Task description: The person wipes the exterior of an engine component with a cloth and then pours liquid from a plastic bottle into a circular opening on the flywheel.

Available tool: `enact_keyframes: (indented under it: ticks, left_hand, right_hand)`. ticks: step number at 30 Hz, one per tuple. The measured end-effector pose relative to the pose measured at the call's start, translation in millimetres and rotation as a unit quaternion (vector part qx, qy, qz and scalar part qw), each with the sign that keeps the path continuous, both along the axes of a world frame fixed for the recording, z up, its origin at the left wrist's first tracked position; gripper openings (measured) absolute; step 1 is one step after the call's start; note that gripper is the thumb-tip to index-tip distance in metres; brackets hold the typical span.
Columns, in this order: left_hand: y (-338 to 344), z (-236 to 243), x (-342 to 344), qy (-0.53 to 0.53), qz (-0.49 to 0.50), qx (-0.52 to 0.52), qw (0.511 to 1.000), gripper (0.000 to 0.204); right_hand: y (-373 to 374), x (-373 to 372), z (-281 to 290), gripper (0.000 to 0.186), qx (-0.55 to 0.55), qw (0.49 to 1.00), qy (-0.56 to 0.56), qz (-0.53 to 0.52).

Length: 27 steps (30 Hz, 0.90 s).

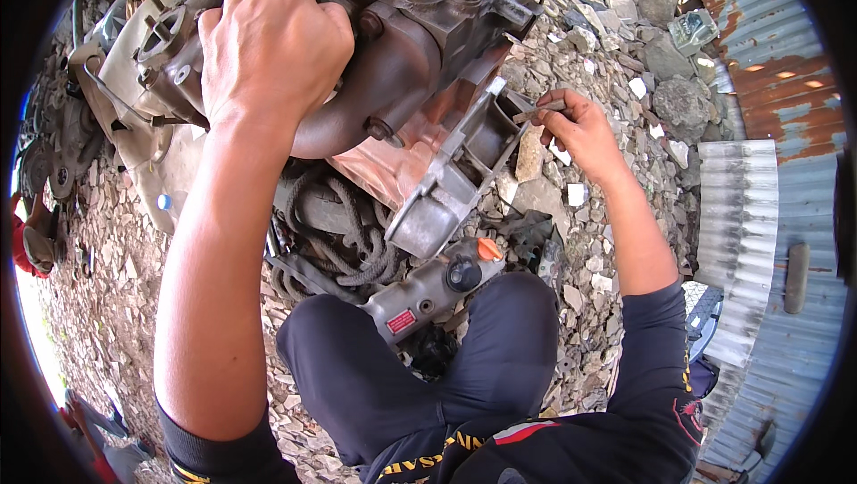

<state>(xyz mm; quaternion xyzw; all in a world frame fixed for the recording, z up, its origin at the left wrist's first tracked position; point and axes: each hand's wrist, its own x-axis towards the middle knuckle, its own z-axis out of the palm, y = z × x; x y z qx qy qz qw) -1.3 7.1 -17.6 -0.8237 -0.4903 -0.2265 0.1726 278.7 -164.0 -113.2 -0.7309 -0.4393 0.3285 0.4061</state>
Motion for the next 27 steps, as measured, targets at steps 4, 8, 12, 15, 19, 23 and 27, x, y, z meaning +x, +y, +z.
enact_keyframes:
  ticks: [4,8,12,15,19,23,27]
  left_hand:
    - [0.2,-1.2,0.2,-0.003,-0.005,0.013,1.0,0.033]
    - [1.0,-3.0,-0.9,-0.003,-0.002,0.02,1.0,0.033]
    - [0.9,-2.2,-1.1,-0.006,0.0,0.017,1.0,0.033]
    - [0.8,-2.2,-2.7,-0.004,-0.001,0.02,1.0,0.033]
    - [3.5,-6.1,-2.4,-0.014,-0.009,0.026,1.0,0.034]
    - [1.6,-4.0,-2.8,-0.022,-0.005,0.017,1.0,0.033]
    - [-1.8,1.1,2.0,-0.02,-0.006,-0.009,1.0,0.033]
  right_hand:
    - [-0.2,3.8,1.9,0.017,-0.006,0.987,-0.151,0.061]
    - [2.9,-8.1,15.8,0.017,-0.051,0.958,-0.265,0.093]
    - [8.7,-19.8,28.7,0.02,-0.051,0.934,-0.328,0.131]
    - [17.1,-23.6,33.1,0.022,-0.063,0.906,-0.379,0.177]
    - [18.4,-26.1,33.2,0.022,-0.077,0.9,-0.388,0.184]
    - [6.0,-31.6,13.4,0.022,-0.04,0.938,-0.331,0.099]
    - [-14.4,-18.2,-13.8,0.023,0.039,0.994,-0.1,-0.022]
